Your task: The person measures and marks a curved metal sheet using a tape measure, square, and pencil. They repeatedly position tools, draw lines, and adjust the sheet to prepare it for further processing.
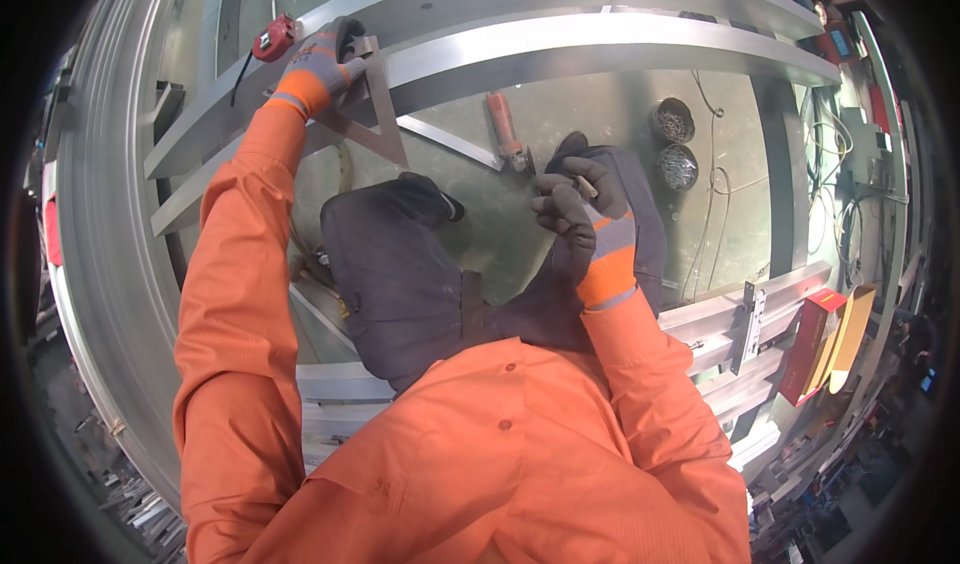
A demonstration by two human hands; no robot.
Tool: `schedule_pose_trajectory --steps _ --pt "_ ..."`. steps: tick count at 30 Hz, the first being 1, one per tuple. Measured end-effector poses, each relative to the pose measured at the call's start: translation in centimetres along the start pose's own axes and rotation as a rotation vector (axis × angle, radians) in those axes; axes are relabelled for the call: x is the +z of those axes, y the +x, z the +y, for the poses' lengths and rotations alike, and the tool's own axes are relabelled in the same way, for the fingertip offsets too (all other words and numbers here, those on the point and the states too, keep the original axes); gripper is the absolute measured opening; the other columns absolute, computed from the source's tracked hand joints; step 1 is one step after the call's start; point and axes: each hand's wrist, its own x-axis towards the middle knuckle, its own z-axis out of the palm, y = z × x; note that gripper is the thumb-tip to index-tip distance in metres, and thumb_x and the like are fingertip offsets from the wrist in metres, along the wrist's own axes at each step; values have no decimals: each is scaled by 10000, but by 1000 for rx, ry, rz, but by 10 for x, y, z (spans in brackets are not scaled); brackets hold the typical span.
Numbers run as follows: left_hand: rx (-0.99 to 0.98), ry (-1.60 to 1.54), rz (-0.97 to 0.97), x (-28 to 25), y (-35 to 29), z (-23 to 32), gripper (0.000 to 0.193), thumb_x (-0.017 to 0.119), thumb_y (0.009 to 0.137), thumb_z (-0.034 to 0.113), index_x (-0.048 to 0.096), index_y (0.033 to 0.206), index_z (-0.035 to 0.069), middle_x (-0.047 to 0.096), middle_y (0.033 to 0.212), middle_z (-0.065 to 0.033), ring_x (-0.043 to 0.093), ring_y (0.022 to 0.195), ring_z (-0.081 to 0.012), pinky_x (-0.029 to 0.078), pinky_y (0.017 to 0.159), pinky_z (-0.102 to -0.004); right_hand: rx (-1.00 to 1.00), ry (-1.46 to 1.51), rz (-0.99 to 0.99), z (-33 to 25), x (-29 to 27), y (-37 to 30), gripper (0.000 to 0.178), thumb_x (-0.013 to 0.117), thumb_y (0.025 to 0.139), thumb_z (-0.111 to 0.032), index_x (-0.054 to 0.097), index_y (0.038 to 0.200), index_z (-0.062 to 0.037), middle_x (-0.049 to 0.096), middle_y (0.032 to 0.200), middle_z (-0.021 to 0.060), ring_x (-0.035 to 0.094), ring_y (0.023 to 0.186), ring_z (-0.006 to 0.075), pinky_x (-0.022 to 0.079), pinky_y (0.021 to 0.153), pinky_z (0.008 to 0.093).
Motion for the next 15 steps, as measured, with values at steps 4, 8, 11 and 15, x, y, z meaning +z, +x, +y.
schedule_pose_trajectory --steps 4,8,11,15 --pt "19 82 42 21 -18 -8 580 692 865 403 603 1398 190 633 1423 -165 588 1322 -369 456 1122 -470 -45 -59 1 -7 21 8 475 660 1032 -168 452 1389 66 705 1167 202 716 909 206 588 766 289" --pt "100 109 88 20 -46 2 762 699 845 490 514 1545 251 573 1480 -180 519 1384 -409 371 1187 -557 -127 -43 -76 -14 38 38 436 650 1057 -198 490 1383 44 714 1120 181 708 890 199 572 754 293" --pt "60 165 -33 8 -56 14 939 752 787 539 422 1614 242 552 1494 -190 499 1399 -415 344 1200 -573 -289 -132 -114 -24 68 65 382 610 1095 -238 578 1386 7 747 1032 154 718 846 211 587 756 327" --pt "39 136 -94 -3 -53 18 966 792 760 522 427 1604 225 562 1484 -193 510 1394 -404 352 1195 -528 -548 -385 -378 -32 83 116 383 545 1126 -270 630 1398 -14 760 967 116 739 850 207 623 800 356"
